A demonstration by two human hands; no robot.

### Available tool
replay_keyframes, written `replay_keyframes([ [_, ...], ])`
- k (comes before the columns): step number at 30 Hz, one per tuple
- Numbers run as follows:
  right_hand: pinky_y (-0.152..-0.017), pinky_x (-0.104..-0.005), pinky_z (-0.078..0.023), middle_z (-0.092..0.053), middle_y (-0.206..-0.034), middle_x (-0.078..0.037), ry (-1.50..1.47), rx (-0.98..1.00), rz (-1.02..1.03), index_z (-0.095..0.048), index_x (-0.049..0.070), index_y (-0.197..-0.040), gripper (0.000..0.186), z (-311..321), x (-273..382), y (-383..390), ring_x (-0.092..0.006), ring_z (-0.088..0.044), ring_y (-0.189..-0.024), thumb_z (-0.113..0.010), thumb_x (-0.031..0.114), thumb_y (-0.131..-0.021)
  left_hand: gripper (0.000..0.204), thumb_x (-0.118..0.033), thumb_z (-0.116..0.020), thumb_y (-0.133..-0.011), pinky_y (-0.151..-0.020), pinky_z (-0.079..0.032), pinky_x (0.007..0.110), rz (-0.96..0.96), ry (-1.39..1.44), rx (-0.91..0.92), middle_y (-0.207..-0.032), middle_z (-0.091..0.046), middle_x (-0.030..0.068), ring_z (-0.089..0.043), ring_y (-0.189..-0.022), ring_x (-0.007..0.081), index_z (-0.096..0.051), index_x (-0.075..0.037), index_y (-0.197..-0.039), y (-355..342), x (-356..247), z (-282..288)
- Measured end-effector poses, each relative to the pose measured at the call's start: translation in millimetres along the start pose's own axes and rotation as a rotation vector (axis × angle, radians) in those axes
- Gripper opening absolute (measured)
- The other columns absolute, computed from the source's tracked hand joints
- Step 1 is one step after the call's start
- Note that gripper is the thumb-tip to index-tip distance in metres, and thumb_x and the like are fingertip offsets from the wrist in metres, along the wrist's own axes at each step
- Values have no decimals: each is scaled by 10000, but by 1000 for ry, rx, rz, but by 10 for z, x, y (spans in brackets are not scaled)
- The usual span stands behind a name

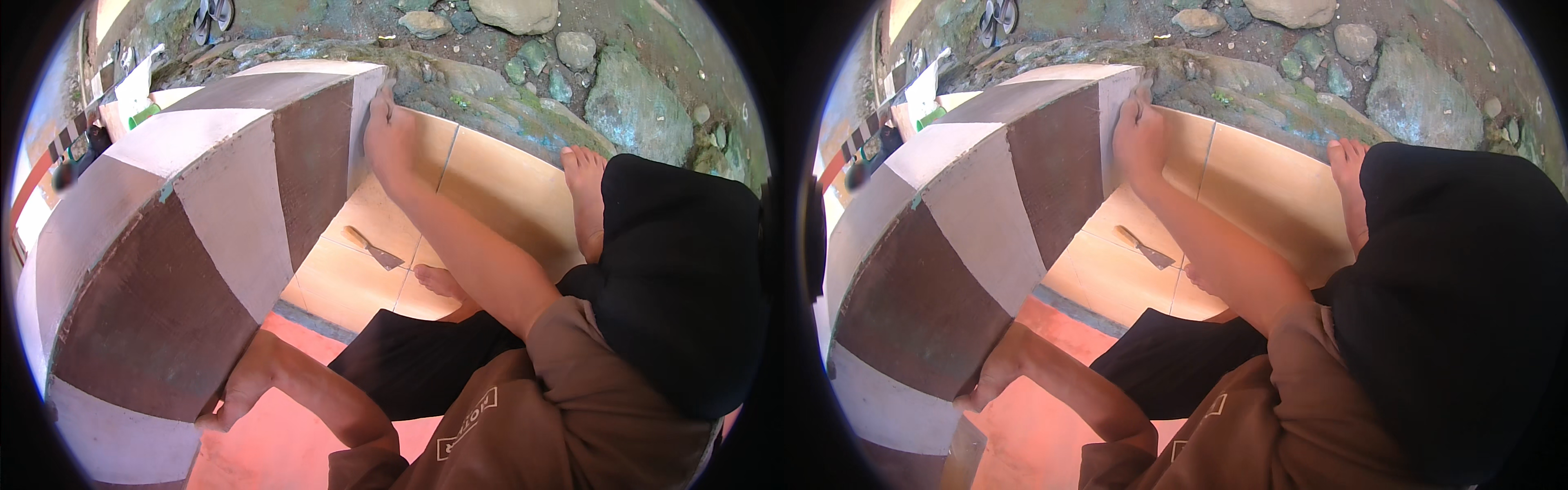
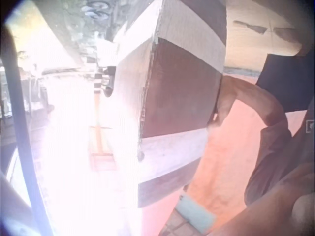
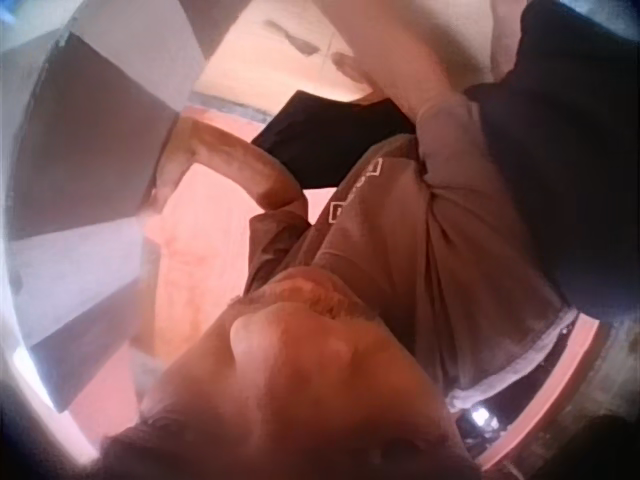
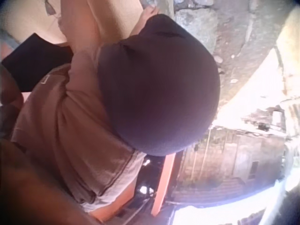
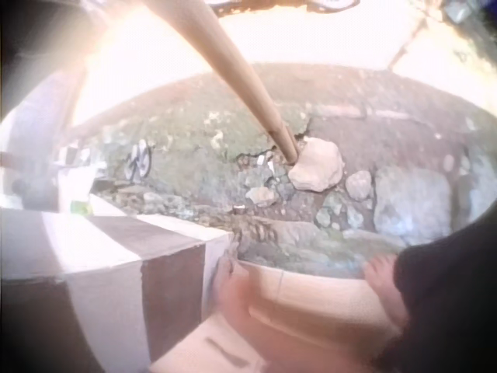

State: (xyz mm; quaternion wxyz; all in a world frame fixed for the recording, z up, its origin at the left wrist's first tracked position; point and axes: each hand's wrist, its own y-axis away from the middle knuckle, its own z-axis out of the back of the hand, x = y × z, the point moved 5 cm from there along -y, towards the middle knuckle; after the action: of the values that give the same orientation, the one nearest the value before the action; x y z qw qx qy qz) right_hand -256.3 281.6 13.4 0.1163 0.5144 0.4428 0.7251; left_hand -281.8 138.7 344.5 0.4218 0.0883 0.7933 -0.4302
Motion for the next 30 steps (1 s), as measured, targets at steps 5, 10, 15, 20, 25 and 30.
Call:
replay_keyframes([
  [5,-854,-545,-489,-684,-974,-298,-78,-95,138,-701,-41,-1064,452,-65,13,118,-494,-648,-930,-449,322,-964,234,-459,-617,-833,-961,-419,396,-14,-28,-9,-1089,-626,-117,-554,-1104,101,-633,-226,-827,29,29,-45],
  [10,-737,-444,-499,-671,-752,-260,23,-111,-25,-721,-67,-945,444,-5,77,-151,-378,-685,-760,-463,295,-962,262,-460,-597,-838,-948,-416,389,-6,-15,-7,-1080,-611,-106,-541,-1101,97,-642,-203,-868,92,-7,-99],
  [15,-741,-459,-503,-635,-696,-287,-28,-95,133,-689,-62,-813,433,-58,64,159,-408,-676,-735,-474,293,-937,289,-460,-581,-841,-938,-413,383,-34,-26,-14,-1074,-598,-98,-530,-1098,94,-649,-185,-900,47,-4,-65],
  [20,-759,-418,-518,-673,-799,-281,141,-129,-38,-706,-55,-914,385,29,167,-269,-352,-712,-830,-492,265,-932,285,-453,-582,-839,-937,-414,380,-17,-23,-7,-1074,-598,-96,-531,-1097,93,-652,-184,-905,64,-5,-56],
  [25,-801,-431,-506,-698,-861,-220,-75,-131,185,-699,-27,-1032,338,25,29,172,-375,-677,-853,-570,263,-914,281,-445,-582,-837,-936,-414,377,-22,-7,-11,-1075,-598,-95,-532,-1096,93,-655,-183,-910,151,-14,-145],
  [30,-828,-428,-491,-659,-923,-150,421,-493,560,-678,-7,-1010,325,168,231,357,-351,-620,-848,-637,302,-920,278,-437,-583,-834,-936,-414,374,-33,-19,0,-1076,-598,-94,-533,-1094,93,-657,-182,-915,240,-65,-278],
])
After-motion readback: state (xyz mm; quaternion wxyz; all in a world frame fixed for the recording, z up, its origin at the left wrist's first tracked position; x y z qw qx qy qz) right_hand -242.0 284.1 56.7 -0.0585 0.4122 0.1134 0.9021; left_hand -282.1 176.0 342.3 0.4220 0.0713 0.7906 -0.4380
